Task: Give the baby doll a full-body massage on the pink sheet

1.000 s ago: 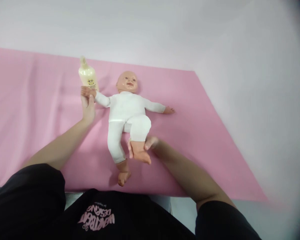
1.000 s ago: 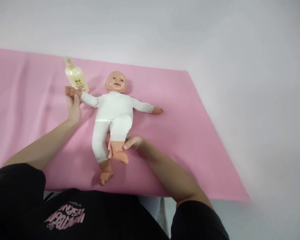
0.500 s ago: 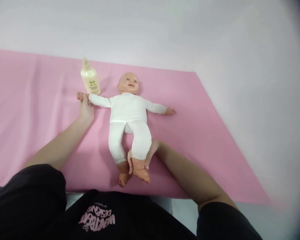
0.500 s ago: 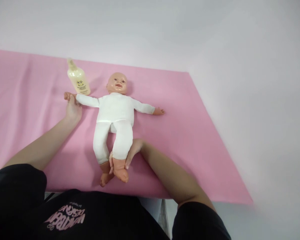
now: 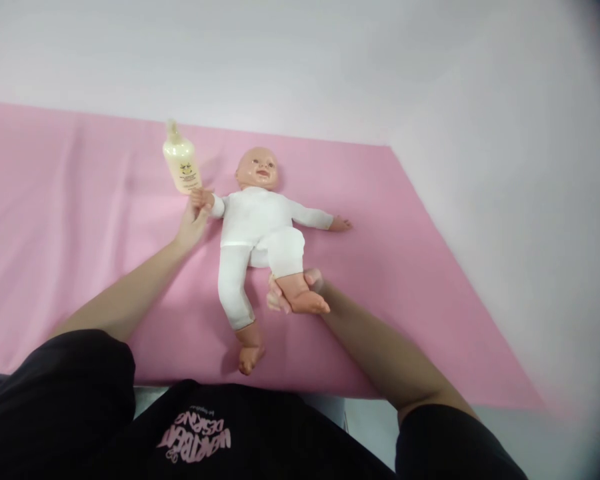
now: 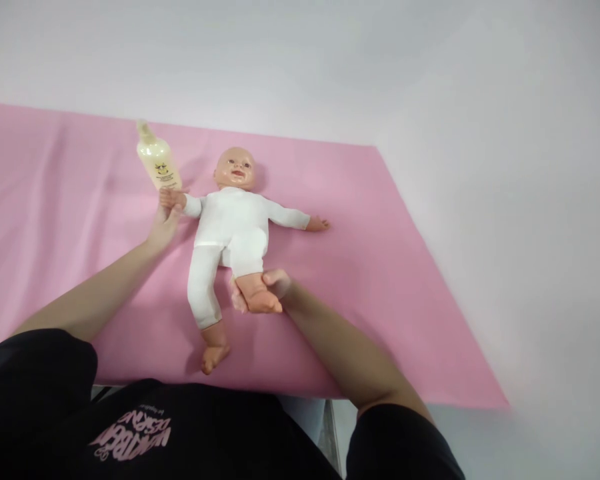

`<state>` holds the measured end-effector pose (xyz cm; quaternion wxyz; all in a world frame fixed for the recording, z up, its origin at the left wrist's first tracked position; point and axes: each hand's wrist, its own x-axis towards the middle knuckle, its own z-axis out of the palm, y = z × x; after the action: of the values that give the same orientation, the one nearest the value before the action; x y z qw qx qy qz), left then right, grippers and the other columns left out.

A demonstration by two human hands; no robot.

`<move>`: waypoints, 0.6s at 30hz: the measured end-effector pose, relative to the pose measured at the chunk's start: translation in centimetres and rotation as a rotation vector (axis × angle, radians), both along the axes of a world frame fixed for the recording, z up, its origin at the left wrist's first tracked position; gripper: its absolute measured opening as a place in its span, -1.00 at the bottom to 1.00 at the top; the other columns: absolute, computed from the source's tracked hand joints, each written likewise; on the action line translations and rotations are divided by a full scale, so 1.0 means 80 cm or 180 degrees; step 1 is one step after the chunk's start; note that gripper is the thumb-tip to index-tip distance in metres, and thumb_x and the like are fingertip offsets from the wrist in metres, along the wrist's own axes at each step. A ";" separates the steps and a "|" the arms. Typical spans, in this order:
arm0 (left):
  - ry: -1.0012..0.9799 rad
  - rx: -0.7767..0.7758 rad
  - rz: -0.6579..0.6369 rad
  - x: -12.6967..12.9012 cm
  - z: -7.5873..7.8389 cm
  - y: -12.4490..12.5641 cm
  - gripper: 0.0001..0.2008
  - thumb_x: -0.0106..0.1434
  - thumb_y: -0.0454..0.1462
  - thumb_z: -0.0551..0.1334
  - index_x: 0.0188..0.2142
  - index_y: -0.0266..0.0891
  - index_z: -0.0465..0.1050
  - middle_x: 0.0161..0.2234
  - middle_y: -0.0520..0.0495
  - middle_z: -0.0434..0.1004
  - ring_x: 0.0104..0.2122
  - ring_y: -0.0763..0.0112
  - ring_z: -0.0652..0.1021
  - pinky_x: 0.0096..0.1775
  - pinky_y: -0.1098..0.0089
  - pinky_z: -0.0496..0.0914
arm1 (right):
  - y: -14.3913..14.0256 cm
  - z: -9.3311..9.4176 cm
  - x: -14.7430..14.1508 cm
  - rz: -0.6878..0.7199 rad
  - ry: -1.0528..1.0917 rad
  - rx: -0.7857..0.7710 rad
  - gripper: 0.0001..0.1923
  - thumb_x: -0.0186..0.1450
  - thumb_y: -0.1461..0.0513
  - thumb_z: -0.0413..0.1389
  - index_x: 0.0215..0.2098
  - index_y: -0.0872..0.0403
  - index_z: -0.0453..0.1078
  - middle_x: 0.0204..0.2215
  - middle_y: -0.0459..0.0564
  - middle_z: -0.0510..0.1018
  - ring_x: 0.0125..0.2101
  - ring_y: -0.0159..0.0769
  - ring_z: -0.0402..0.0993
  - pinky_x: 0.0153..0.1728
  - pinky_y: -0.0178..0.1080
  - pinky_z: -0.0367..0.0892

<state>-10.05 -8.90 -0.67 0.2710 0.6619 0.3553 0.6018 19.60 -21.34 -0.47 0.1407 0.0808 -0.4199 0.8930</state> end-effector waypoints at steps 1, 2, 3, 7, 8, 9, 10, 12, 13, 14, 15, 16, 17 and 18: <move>0.0173 0.0053 -0.0048 0.003 0.003 -0.006 -0.46 0.34 0.18 0.22 0.10 -0.11 0.42 0.16 -0.26 0.49 0.23 0.07 0.48 0.35 -0.04 0.23 | -0.002 -0.001 0.000 -0.0186 0.0270 -0.0055 -0.38 0.14 -0.27 0.21 -0.23 0.10 0.39 -0.52 -0.06 0.57 -0.49 -0.35 0.45 -0.26 -0.23 0.40; 0.0333 0.0084 -0.0109 0.006 0.006 -0.012 -0.45 0.34 0.17 0.22 0.11 -0.12 0.43 0.15 -0.26 0.50 0.22 0.07 0.49 0.34 -0.02 0.25 | -0.002 0.001 0.000 -0.0306 0.0462 -0.0068 -0.41 0.21 -0.25 0.13 -0.22 0.10 0.40 -0.55 -0.07 0.54 -0.50 -0.36 0.39 -0.23 -0.21 0.38; 0.0498 0.0118 -0.0192 0.009 0.010 -0.018 -0.44 0.35 0.16 0.22 0.15 -0.12 0.42 0.17 -0.27 0.50 0.22 0.06 0.49 0.34 -0.02 0.25 | -0.001 0.003 0.000 -0.0446 0.0490 -0.0076 -0.42 0.24 -0.25 0.10 -0.21 0.10 0.40 -0.58 -0.09 0.50 -0.52 -0.36 0.34 -0.22 -0.20 0.36; 0.1431 0.0386 -0.0641 0.015 0.024 -0.033 -0.38 0.35 0.14 0.22 0.26 -0.09 0.38 0.30 -0.29 0.40 0.37 -0.03 0.33 0.40 -0.10 0.12 | 0.006 0.017 -0.001 -0.1129 0.0075 -0.0209 -0.43 0.25 -0.23 0.05 -0.23 0.10 0.40 -0.63 -0.14 0.39 -0.57 -0.34 0.21 -0.27 -0.18 0.35; 0.1687 0.0462 -0.0717 0.016 0.026 -0.035 -0.40 0.36 0.14 0.21 0.26 -0.08 0.40 0.32 -0.28 0.38 0.40 -0.05 0.27 0.40 -0.14 0.08 | 0.007 0.020 -0.001 -0.1335 -0.0078 -0.0307 -0.44 0.26 -0.22 0.04 -0.24 0.10 0.40 -0.64 -0.16 0.36 -0.58 -0.34 0.20 -0.29 -0.18 0.35; 0.1908 0.0514 -0.0760 0.017 0.028 -0.035 -0.40 0.37 0.14 0.18 0.26 -0.08 0.41 0.33 -0.28 0.37 0.42 -0.07 0.23 0.40 -0.17 0.05 | 0.008 0.022 -0.001 -0.1501 -0.0203 -0.0401 -0.45 0.27 -0.21 0.02 -0.26 0.10 0.40 -0.66 -0.17 0.33 -0.59 -0.35 0.18 -0.30 -0.18 0.35; 0.2079 0.0541 -0.0779 0.018 0.029 -0.035 -0.40 0.39 0.15 0.15 0.26 -0.08 0.41 0.34 -0.28 0.36 0.43 -0.08 0.21 0.40 -0.20 0.04 | 0.008 0.024 -0.002 -0.1614 -0.0280 -0.0477 -0.45 0.28 -0.20 0.01 -0.27 0.11 0.39 -0.67 -0.18 0.30 -0.59 -0.35 0.17 -0.30 -0.19 0.35; 0.2253 0.0550 -0.0765 0.019 0.032 -0.034 -0.38 0.41 0.17 0.09 0.28 -0.08 0.41 0.34 -0.28 0.36 0.44 -0.09 0.20 0.39 -0.20 0.05 | 0.008 0.026 -0.003 -0.1717 -0.0310 -0.0575 -0.47 0.30 -0.18 -0.02 -0.28 0.12 0.39 -0.68 -0.20 0.28 -0.60 -0.37 0.16 -0.32 -0.21 0.35; 0.2296 0.0539 -0.0760 0.019 0.033 -0.034 -0.36 0.40 0.18 0.08 0.28 -0.09 0.40 0.34 -0.28 0.36 0.43 -0.09 0.21 0.39 -0.20 0.06 | 0.007 0.026 -0.003 -0.1729 -0.0297 -0.0601 -0.47 0.32 -0.17 -0.03 -0.28 0.12 0.40 -0.68 -0.19 0.29 -0.60 -0.37 0.17 -0.33 -0.22 0.36; 0.2320 0.0526 -0.0760 0.019 0.034 -0.034 -0.35 0.40 0.19 0.07 0.28 -0.09 0.41 0.34 -0.28 0.36 0.43 -0.10 0.21 0.39 -0.19 0.06 | 0.007 0.026 -0.004 -0.1731 -0.0294 -0.0620 -0.47 0.33 -0.16 -0.04 -0.27 0.12 0.40 -0.67 -0.19 0.30 -0.60 -0.37 0.17 -0.33 -0.23 0.36; 0.2329 0.0515 -0.0762 0.019 0.035 -0.035 -0.34 0.40 0.20 0.06 0.28 -0.09 0.41 0.34 -0.28 0.36 0.42 -0.10 0.22 0.39 -0.18 0.07 | 0.007 0.026 -0.004 -0.1719 -0.0298 -0.0625 -0.47 0.34 -0.16 -0.05 -0.26 0.13 0.41 -0.66 -0.18 0.32 -0.59 -0.37 0.18 -0.33 -0.22 0.36; 0.2330 0.0504 -0.0771 0.019 0.037 -0.036 -0.35 0.40 0.20 0.06 0.28 -0.09 0.42 0.34 -0.28 0.37 0.42 -0.10 0.23 0.39 -0.18 0.07 | 0.007 0.025 -0.004 -0.1701 -0.0315 -0.0617 -0.47 0.34 -0.16 -0.04 -0.26 0.13 0.42 -0.66 -0.17 0.33 -0.59 -0.36 0.20 -0.33 -0.22 0.36; 0.2317 0.0494 -0.0783 0.019 0.038 -0.037 -0.35 0.40 0.20 0.06 0.27 -0.09 0.42 0.33 -0.28 0.37 0.42 -0.10 0.24 0.39 -0.18 0.06 | 0.007 0.024 -0.004 -0.1677 -0.0329 -0.0594 -0.47 0.33 -0.16 -0.03 -0.25 0.13 0.42 -0.65 -0.17 0.34 -0.58 -0.35 0.21 -0.33 -0.21 0.36; 0.2286 0.0483 -0.0799 0.019 0.039 -0.038 -0.36 0.40 0.20 0.07 0.27 -0.09 0.43 0.33 -0.28 0.38 0.41 -0.10 0.24 0.39 -0.18 0.06 | 0.007 0.024 -0.004 -0.1654 -0.0337 -0.0559 -0.47 0.32 -0.16 -0.01 -0.25 0.13 0.43 -0.65 -0.16 0.34 -0.57 -0.35 0.22 -0.33 -0.21 0.36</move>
<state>-8.51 -11.98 2.42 0.1511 0.8870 0.2982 0.3185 19.31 -20.76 1.42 0.3493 -0.0889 -0.3544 0.8628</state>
